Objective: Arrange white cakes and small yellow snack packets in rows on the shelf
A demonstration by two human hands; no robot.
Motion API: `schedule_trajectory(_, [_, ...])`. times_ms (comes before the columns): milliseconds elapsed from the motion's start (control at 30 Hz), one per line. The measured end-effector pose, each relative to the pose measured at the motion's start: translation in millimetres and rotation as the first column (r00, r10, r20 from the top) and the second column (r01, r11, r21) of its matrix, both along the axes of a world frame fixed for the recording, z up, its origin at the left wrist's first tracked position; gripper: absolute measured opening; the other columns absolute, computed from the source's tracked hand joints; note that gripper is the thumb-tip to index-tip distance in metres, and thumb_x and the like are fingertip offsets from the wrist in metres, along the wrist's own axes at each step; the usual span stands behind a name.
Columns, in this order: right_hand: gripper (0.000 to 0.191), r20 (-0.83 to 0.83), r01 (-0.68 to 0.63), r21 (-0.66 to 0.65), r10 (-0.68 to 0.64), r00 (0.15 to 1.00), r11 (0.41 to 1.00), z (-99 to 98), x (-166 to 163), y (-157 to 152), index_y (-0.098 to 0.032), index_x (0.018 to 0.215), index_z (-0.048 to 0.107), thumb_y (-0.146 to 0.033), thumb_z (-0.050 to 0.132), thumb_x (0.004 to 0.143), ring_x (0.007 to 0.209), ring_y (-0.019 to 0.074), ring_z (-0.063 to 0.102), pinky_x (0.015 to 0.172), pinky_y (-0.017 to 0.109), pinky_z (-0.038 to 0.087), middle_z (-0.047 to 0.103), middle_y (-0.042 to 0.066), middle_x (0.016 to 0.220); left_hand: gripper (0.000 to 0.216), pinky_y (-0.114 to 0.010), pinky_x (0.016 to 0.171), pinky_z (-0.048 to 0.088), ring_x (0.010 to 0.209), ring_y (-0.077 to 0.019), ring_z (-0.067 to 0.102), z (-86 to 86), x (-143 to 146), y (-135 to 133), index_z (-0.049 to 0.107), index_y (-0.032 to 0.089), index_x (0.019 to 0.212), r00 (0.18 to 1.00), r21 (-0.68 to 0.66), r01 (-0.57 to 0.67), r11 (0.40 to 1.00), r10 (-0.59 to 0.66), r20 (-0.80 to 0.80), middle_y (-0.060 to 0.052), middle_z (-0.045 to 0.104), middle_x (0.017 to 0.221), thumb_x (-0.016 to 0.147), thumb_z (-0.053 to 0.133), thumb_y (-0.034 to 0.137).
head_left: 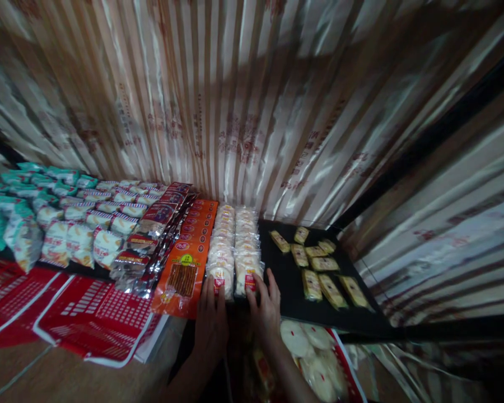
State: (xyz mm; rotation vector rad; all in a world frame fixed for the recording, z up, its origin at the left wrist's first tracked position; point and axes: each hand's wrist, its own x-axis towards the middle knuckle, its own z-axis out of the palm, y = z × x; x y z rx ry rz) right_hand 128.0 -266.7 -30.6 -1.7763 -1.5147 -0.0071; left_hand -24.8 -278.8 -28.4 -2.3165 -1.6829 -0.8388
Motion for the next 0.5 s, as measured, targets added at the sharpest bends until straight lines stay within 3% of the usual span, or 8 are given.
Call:
schedule_trajectory(200, [0.038,-0.045,0.015,-0.074,-0.019,0.999,0.997,-1.4,-4.2,2.1,-0.019,0.114,0.055,-0.04,0.04,0.088,0.121,0.0273,0.042,0.095,0.046,0.039,0.044,0.015,0.132,0.049,-0.046,0.099,0.039,0.134,-0.0321,0.025,-2.5,0.9,8.6,0.037,0.009,0.132,1.0,-0.003,0.029,1.0,-0.029,0.005,-0.021,0.031,0.142,0.083,0.039,0.006])
schedule_trajectory(500, [0.034,-0.045,-0.007,0.014,0.008,0.999,1.0,-5.0,-3.6,0.9,-0.016,0.114,0.055,-0.034,0.04,0.089,0.118,0.0277,0.044,0.094,0.048,0.04,0.047,0.017,0.127,0.062,-0.053,0.097,0.041,0.135,-0.0339,0.021,-10.2,2.3,16.4,0.02,0.015,0.141,0.993,0.077,0.079,0.994,-0.085,0.078,-0.02,0.019,0.147,0.083,0.039,0.004])
